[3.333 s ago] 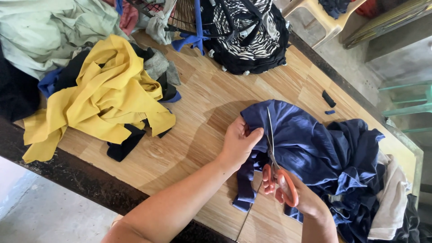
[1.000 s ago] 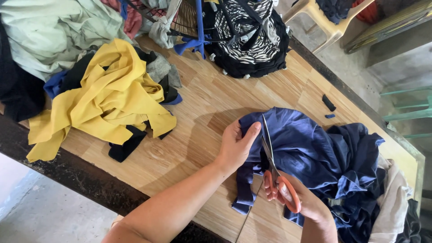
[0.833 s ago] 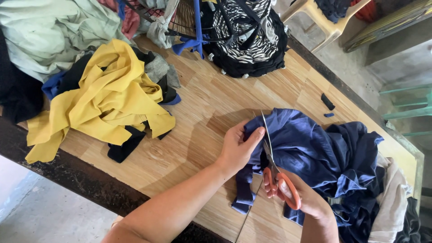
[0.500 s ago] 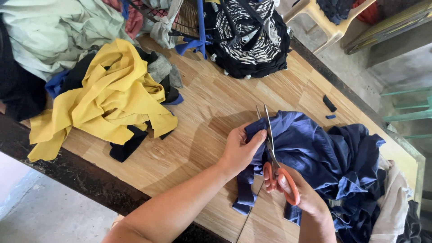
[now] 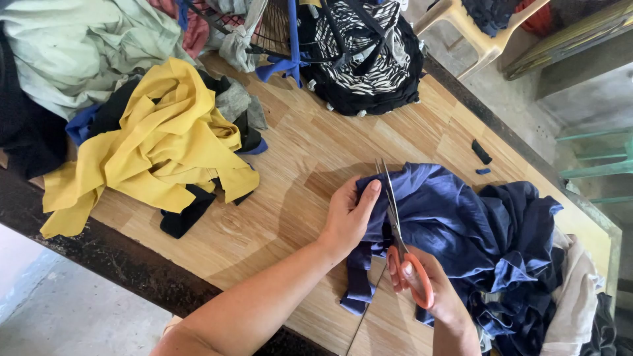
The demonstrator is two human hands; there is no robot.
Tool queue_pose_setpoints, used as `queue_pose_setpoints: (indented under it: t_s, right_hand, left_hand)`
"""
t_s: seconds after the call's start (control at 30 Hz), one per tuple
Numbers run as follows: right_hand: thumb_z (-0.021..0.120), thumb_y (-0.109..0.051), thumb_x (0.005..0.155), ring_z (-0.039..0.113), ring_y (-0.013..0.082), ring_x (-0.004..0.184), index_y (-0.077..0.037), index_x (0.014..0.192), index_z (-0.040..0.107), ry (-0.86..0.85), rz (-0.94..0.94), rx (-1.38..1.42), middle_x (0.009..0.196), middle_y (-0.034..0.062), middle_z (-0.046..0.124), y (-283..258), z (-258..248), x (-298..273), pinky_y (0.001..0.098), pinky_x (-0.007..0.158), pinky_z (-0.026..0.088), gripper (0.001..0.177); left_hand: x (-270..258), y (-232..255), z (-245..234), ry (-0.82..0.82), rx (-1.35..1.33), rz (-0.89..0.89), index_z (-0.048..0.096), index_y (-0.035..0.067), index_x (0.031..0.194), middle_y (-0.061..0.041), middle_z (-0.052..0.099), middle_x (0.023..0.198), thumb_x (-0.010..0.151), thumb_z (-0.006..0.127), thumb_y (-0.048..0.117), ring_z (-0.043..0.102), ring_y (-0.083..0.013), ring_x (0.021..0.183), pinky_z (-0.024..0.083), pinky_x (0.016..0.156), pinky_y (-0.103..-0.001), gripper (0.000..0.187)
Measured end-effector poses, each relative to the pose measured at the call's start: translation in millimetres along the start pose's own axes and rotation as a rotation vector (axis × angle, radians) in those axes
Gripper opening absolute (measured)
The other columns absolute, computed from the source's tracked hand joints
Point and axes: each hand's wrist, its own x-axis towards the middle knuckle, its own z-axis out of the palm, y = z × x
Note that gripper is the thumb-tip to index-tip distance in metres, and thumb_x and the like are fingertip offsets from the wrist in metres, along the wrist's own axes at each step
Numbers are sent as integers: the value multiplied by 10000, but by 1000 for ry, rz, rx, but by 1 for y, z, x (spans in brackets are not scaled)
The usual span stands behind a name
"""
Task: Cutting long strips from a piece of blue cloth using scissors for rug making.
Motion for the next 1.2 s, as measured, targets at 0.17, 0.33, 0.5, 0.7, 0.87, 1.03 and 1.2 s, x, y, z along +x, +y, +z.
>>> queue_pose_setpoints:
  t_s: [0.17, 0.33, 0.5, 0.7, 0.87, 1.03, 1.2]
  right_hand:
    - [632, -603, 945, 576, 160, 710, 37, 962, 636, -107, -78, 77, 850, 86, 603, 9, -7, -9, 286, 616, 469, 640]
    - [601, -645, 952, 601, 171, 743, -8, 908, 590, -176, -140, 83, 892, 93, 614, 4, 0, -10, 286, 614, 437, 639]
    - [599, -670, 925, 579, 167, 813, 12, 1052, 609, -189, -106, 55, 931, 93, 625, -9, 10, -6, 280, 667, 409, 694]
    - [567, -712, 912, 568, 136, 847, -8, 1107, 594, -128, -99, 30, 948, 66, 625, -17, 18, 0, 254, 704, 412, 731]
    - [615, -695, 937, 563, 164, 769, 29, 1047, 600, -12, -150, 26, 910, 89, 606, 36, -1, 3, 277, 664, 418, 733]
    - [597, -725, 796, 600, 140, 806, -41, 1108, 574, -40, -36, 101, 928, 68, 614, -12, 30, 5, 277, 581, 457, 752]
    - [641, -546, 1012, 524, 174, 665, 54, 935, 599, 113, -242, 167, 817, 120, 587, 52, 2, 11, 295, 581, 412, 606]
  left_hand:
    - [0, 24, 5, -89, 41, 271, 627, 13, 1140, 30, 613, 1166, 1063, 561, 302, 557, -46, 1064, 454, 950, -210, 307]
    - [1, 0, -1, -229, -236, -2, 655, 14, 1216, 27, 694, 1084, 1083, 556, 304, 596, -34, 980, 491, 910, -218, 334]
    - [-5, 14, 3, -284, -146, -59, 680, 10, 1133, 49, 682, 953, 1068, 573, 324, 585, -23, 853, 498, 769, -200, 339]
    - [-11, 15, 4, -317, -24, -86, 665, 7, 1055, 71, 593, 810, 1075, 574, 362, 475, -15, 714, 402, 613, -202, 367]
    - [-10, 14, 3, -314, -89, -82, 672, 15, 1066, 81, 575, 814, 1082, 577, 351, 456, -4, 714, 387, 613, -189, 349]
    - [-14, 34, 9, -339, -46, -275, 642, 40, 996, 45, 598, 701, 1029, 556, 331, 499, -62, 554, 417, 494, -232, 305]
    - [-7, 0, 1, -363, 42, -79, 681, 14, 997, 65, 598, 810, 1091, 594, 298, 494, -14, 740, 423, 644, -204, 311]
